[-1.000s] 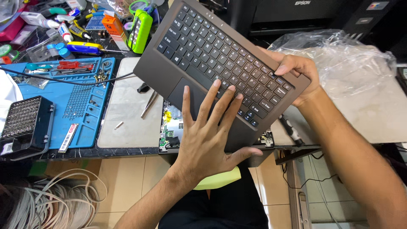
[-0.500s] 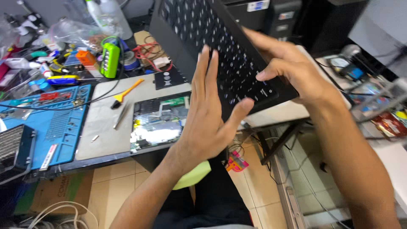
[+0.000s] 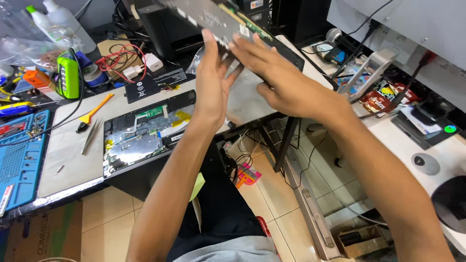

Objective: The person removes a plastic wrap from a laptop keyboard assembly, then places it aside. They then use a screwdriver to tighten screws on the laptop's internal components.

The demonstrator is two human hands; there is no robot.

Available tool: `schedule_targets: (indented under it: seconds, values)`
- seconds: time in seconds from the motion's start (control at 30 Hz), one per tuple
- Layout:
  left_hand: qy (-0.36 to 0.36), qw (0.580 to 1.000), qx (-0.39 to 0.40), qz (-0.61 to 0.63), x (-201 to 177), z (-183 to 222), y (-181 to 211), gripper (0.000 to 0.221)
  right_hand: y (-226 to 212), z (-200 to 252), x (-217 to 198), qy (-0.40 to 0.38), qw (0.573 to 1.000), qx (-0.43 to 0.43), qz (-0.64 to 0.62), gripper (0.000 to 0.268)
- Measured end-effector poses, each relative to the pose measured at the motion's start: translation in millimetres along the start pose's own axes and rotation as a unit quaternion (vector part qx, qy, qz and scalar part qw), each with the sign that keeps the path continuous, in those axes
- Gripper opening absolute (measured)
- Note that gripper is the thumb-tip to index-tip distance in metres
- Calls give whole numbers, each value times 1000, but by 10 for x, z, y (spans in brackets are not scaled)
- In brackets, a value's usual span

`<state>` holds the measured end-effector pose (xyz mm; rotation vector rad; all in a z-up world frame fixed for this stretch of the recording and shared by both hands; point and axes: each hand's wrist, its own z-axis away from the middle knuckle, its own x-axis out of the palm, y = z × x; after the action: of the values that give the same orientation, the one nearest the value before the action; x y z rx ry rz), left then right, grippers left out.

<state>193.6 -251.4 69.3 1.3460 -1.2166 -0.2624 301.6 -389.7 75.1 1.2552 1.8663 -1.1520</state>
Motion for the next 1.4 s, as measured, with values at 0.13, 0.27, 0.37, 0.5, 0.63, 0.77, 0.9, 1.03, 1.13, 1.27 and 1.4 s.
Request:
schedule_targets:
  seconds: [0.13,0.27,0.37,0.5,0.63,0.77,0.9,1.03,1.13,1.27,1.4]
  values:
    - [-9,997,-72,-35,-182,-166,-296,107,485,-20,378,-12,999,-24,-35,77]
    - [9,990,-142,-24,-342,-331,-507,109,678,-24,630,-52,995,73,-45,79]
    - [1,981,-193,-11,-446,-386,-620,108,628,-56,653,-103,985,136,-36,81]
    - [19,966,-255,33,-563,-446,-744,103,985,-12,853,-103,989,102,-19,70]
    - [18,960,-277,40,-697,-195,-312,118,938,-61,887,-139,975,171,-29,83]
    - [-69,976,-185,-89,-1216,0,189,100,878,-88,937,-159,970,186,1,84]
    - [-29,938,-27,-345,-1703,253,688,60,558,-253,928,-149,966,210,-2,61]
    - [26,881,8,-472,-2084,442,803,50,49,-655,1058,-103,982,161,5,50]
    - [-6,846,88,-526,-2363,508,740,35,-129,-970,1395,-81,993,89,7,44]
    - [-27,793,123,-596,-2626,670,751,26,-193,-1243,1817,-35,997,62,-17,31]
    - [-11,801,126,-585,-2937,804,829,27,-191,-1371,2005,19,995,85,-44,26]
